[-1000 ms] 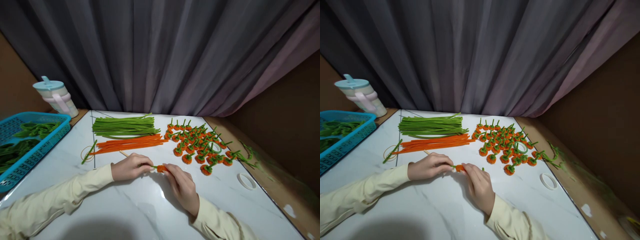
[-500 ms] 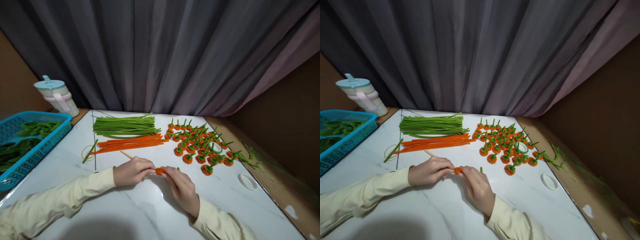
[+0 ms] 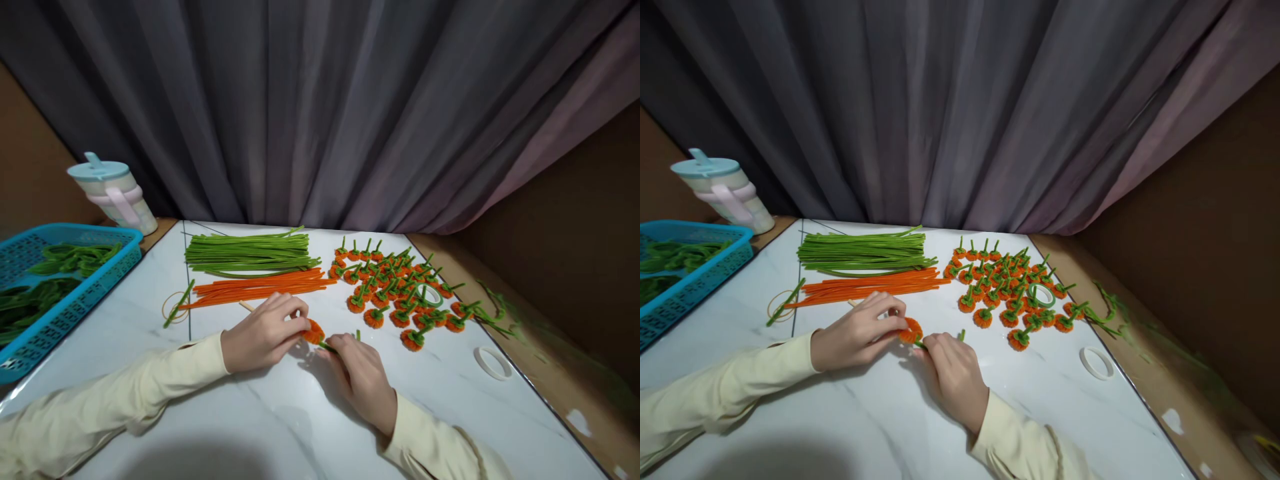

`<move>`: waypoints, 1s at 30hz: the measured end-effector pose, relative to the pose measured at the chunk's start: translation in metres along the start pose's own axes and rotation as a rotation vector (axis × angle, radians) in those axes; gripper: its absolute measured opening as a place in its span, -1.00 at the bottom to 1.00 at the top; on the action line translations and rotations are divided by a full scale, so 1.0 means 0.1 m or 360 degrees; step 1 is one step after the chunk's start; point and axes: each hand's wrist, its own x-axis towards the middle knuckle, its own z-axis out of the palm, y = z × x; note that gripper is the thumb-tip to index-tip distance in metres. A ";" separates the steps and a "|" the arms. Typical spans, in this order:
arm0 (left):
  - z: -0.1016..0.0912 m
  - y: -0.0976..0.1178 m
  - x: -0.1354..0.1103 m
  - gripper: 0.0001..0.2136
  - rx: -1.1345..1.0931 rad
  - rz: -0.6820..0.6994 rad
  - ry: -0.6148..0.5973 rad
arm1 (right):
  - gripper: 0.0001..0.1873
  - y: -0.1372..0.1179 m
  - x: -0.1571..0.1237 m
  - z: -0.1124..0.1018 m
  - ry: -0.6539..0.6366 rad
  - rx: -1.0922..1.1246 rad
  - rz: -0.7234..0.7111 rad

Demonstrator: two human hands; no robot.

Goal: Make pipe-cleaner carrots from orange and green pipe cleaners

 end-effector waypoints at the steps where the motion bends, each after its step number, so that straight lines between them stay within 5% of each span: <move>1: 0.01 -0.01 -0.01 -0.83 0.0107 0.0027 0.0044 | -0.87 0.00 0.00 0.00 0.0001 -0.0095 -0.0041; 5: 0.08 0.00 -0.06 -0.80 0.0261 0.0113 0.0003 | -0.81 0.00 0.01 -0.02 0.0012 -0.0422 -0.0311; 12: 0.23 0.09 -0.13 -0.82 -0.0301 -0.0307 -0.0130 | -0.76 -0.08 0.07 -0.09 -0.0033 -0.0596 -0.0608; 19: 0.21 0.03 -0.12 -0.89 -0.0143 -0.0074 0.0002 | -0.74 -0.06 0.03 -0.05 -0.0054 -0.0549 -0.0588; 30: 0.10 -0.15 -0.07 -0.73 -0.0038 0.0280 -0.0089 | -0.80 -0.03 0.00 -0.02 -0.0017 -0.0349 -0.0404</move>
